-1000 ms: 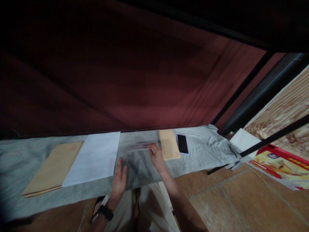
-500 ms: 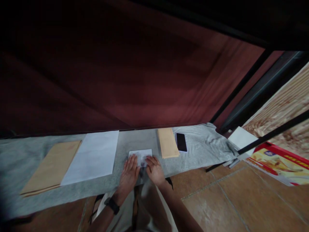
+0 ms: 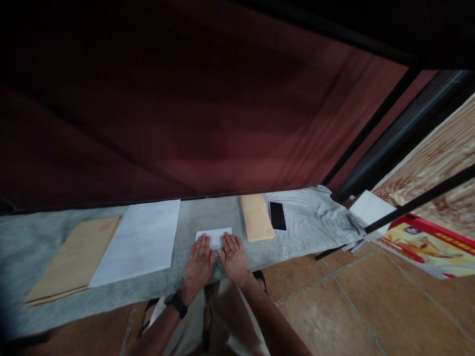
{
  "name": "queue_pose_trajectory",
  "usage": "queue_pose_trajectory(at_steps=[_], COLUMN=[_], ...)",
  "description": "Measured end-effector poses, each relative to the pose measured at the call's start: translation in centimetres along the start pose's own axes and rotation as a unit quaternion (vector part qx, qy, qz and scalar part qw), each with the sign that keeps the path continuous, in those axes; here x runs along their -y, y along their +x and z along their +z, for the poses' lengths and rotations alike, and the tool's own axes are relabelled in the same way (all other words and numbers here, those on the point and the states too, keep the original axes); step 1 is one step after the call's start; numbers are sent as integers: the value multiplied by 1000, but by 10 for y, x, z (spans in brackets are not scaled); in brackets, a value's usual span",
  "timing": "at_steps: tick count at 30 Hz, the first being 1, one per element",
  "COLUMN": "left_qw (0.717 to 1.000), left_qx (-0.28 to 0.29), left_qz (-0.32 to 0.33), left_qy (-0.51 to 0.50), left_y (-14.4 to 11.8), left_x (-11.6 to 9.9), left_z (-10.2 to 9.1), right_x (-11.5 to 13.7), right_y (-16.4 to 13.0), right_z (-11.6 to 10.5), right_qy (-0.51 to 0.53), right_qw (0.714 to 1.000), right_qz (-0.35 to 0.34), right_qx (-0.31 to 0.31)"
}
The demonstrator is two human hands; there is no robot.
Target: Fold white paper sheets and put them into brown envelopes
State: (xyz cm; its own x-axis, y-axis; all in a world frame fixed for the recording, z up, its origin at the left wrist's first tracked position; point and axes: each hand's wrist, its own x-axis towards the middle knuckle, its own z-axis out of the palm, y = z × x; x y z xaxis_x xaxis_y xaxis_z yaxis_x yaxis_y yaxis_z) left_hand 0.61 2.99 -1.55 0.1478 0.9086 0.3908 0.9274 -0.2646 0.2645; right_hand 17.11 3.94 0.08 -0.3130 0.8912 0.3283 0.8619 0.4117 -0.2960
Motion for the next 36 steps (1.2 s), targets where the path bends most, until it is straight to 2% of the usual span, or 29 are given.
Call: queue_pose_trajectory(at_steps=[7, 16, 26, 33, 36], left_qw=[999, 996, 997, 996, 998], left_qx=[-27, -52, -30, -36, -25], left_qz=[-32, -64, -73, -72, -48], left_qy=[-15, -22, 5, -27, -40], left_y=[-9, -20, -32, -30, -28], left_x=[8, 12, 13, 14, 7], left_z=[-11, -17, -23, -29, -33], right_x=[-12, -15, -17, -18, -16], right_y=[-7, -11, -13, -13, -11], right_z=[1, 0, -2, -5, -7], right_qy=[-2, -14, -7, 12, 29], right_qw=[999, 999, 999, 997, 996], right_qz=[25, 32, 28, 43, 50], right_qx=[-33, -39, -46, -55, -61])
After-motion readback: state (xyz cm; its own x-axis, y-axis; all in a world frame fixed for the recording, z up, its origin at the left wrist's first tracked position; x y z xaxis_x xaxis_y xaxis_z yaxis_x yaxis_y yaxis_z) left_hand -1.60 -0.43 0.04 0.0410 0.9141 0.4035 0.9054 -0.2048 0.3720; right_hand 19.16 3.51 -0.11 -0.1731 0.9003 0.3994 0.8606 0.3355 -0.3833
